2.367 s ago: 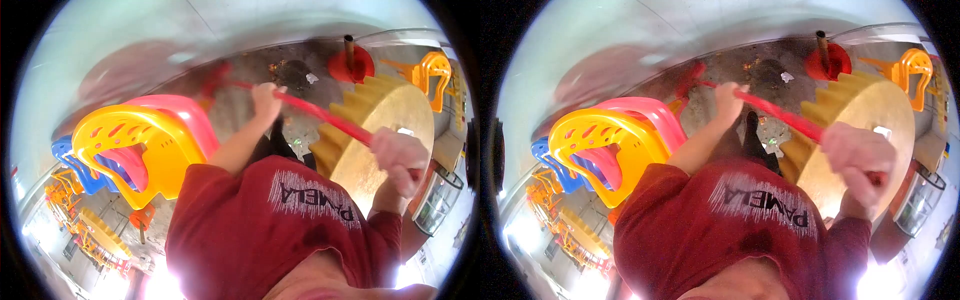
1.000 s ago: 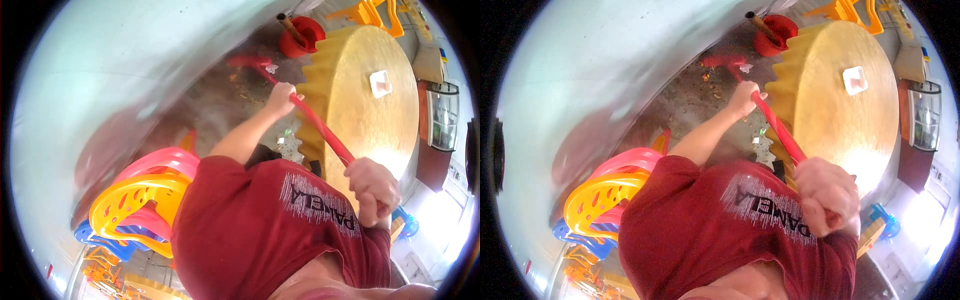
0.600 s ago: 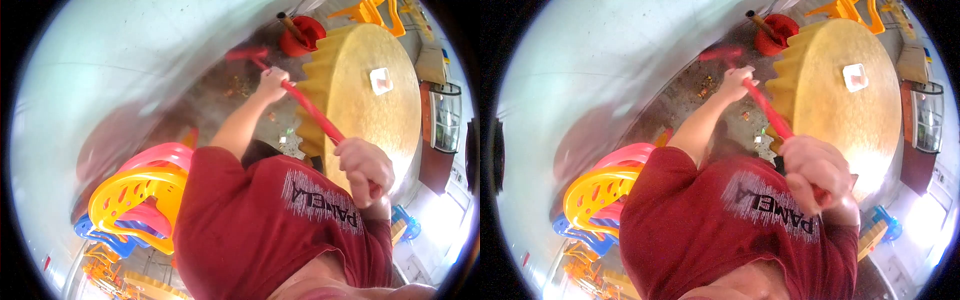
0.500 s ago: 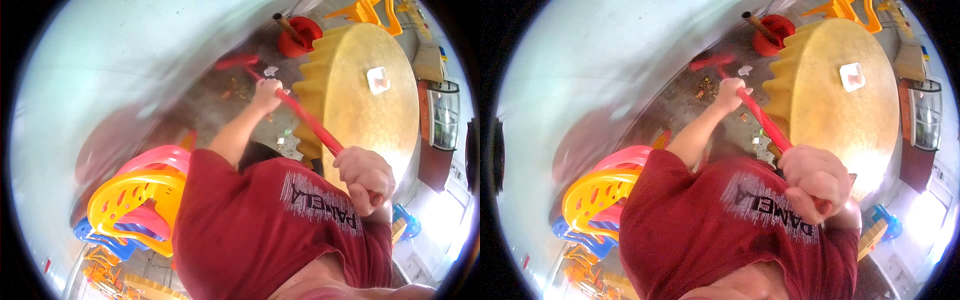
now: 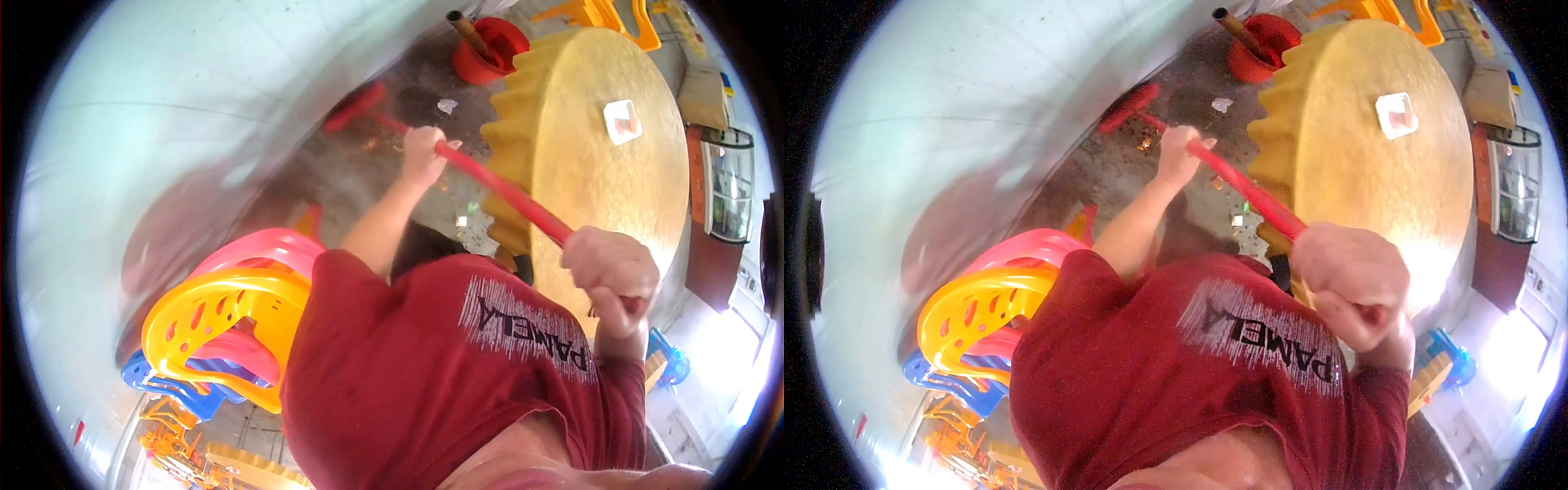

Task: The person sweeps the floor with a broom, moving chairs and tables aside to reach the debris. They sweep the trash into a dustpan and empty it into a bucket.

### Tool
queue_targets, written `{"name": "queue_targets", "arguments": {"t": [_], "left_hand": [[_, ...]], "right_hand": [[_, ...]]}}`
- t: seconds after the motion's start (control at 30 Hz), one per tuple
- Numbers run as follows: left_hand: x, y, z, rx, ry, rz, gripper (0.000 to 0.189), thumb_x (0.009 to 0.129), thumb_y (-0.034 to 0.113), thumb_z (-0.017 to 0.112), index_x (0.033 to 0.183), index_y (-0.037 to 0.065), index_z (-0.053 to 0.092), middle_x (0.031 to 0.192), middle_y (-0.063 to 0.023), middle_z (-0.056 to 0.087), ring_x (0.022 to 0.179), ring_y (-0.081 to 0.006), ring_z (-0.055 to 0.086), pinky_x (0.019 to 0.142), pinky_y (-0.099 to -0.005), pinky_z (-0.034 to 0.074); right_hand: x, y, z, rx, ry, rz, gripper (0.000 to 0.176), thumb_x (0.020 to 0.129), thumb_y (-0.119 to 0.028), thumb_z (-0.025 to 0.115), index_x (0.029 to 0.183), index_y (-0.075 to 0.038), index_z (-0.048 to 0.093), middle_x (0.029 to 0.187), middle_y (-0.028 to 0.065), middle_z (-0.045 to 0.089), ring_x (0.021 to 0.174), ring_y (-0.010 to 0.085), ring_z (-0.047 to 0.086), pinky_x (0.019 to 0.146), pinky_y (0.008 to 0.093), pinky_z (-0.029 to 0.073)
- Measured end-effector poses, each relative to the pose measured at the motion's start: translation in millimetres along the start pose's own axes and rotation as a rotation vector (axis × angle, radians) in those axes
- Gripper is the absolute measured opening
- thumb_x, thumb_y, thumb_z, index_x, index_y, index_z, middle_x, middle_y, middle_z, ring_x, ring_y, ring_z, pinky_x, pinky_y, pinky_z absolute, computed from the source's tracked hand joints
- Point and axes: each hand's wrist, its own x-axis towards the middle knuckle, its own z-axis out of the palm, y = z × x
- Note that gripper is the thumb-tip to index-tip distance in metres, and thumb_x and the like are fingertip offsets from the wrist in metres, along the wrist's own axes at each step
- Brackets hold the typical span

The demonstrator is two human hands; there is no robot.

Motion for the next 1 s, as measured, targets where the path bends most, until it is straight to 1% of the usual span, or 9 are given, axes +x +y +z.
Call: {"name": "queue_targets", "arguments": {"t": [0.13,0.17,0.3,0.33,0.53,0.63,0.8,0.9,1.0], "left_hand": [[0,51,-9,-0.097,0.124,0.140,0.039,0.065,0.024,0.083,0.059,0.006,0.048,0.058,-0.0103,0.050,0.062,-0.0350,0.052,0.055,-0.0426,0.038],[-5,56,-15,-0.125,0.064,0.056,0.038,0.066,0.027,0.081,0.060,0.007,0.050,0.062,-0.0116,0.052,0.065,-0.0327,0.053,0.063,-0.0420,0.039],[-26,17,-22,-0.055,0.211,-0.139,0.040,0.067,0.025,0.080,0.055,0.005,0.047,0.057,-0.0141,0.049,0.060,-0.0355,0.050,0.056,-0.0446,0.036],[-34,8,-16,-0.066,0.209,-0.139,0.041,0.067,0.025,0.080,0.055,0.004,0.047,0.057,-0.0144,0.049,0.059,-0.0359,0.050,0.056,-0.0447,0.036],[-44,36,1,-0.069,-0.025,-0.049,0.039,0.071,0.023,0.079,0.059,0.005,0.047,0.058,-0.0139,0.050,0.058,-0.0363,0.049,0.054,-0.0445,0.037],[-36,70,5,-0.127,0.103,0.011,0.043,0.071,0.024,0.079,0.055,0.005,0.044,0.056,-0.0151,0.048,0.056,-0.0369,0.048,0.052,-0.0448,0.036],[-9,17,0,-0.090,-0.024,-0.254,0.045,0.075,0.029,0.073,0.054,0.003,0.043,0.057,-0.0158,0.047,0.058,-0.0352,0.047,0.057,-0.0458,0.035],[-31,24,23,-0.045,-0.056,-0.117,0.045,0.075,0.031,0.074,0.054,0.003,0.045,0.056,-0.0176,0.049,0.057,-0.0378,0.049,0.054,-0.0463,0.036],[-44,72,28,-0.223,-0.142,-0.038,0.046,0.075,0.033,0.071,0.053,0.006,0.042,0.055,-0.0161,0.049,0.055,-0.0395,0.049,0.052,-0.0491,0.035]], "right_hand": [[-3,-33,-28,0.223,-0.061,-0.064,0.025,0.073,-0.007,0.063,0.058,-0.006,0.043,0.052,0.0077,0.048,0.043,0.0249,0.048,0.044,0.0395,0.042],[-4,-35,-34,0.262,-0.143,-0.104,0.028,0.073,-0.009,0.067,0.057,-0.006,0.044,0.054,0.0084,0.049,0.045,0.0256,0.050,0.046,0.0407,0.043],[-5,-7,-5,0.054,-0.256,0.007,0.025,0.075,-0.001,0.062,0.059,-0.004,0.042,0.057,0.0101,0.045,0.053,0.0295,0.050,0.055,0.0418,0.044],[0,7,-5,0.219,-0.378,0.039,0.026,0.074,0.000,0.061,0.059,-0.004,0.040,0.057,0.0103,0.043,0.052,0.0304,0.047,0.055,0.0417,0.043],[-10,-22,-24,0.318,-0.157,-0.025,0.020,0.068,0.000,0.057,0.057,-0.006,0.042,0.052,0.0080,0.044,0.043,0.0250,0.043,0.044,0.0395,0.037],[-9,-28,-35,0.311,-0.153,-0.121,0.024,0.069,-0.003,0.059,0.053,-0.007,0.042,0.049,0.0072,0.044,0.040,0.0248,0.042,0.042,0.0387,0.038],[-15,-8,-15,0.075,-0.020,-0.011,0.028,0.068,-0.006,0.060,0.049,-0.007,0.040,0.044,0.0059,0.041,0.036,0.0239,0.042,0.040,0.0368,0.039],[-9,-11,-12,0.142,0.053,-0.009,0.030,0.067,-0.005,0.059,0.049,-0.008,0.035,0.044,0.0051,0.041,0.035,0.0222,0.040,0.038,0.0344,0.037],[-25,-33,-54,0.249,-0.089,0.021,0.028,0.073,-0.008,0.059,0.055,-0.009,0.038,0.045,0.0006,0.044,0.038,0.0191,0.044,0.039,0.0342,0.039]]}}
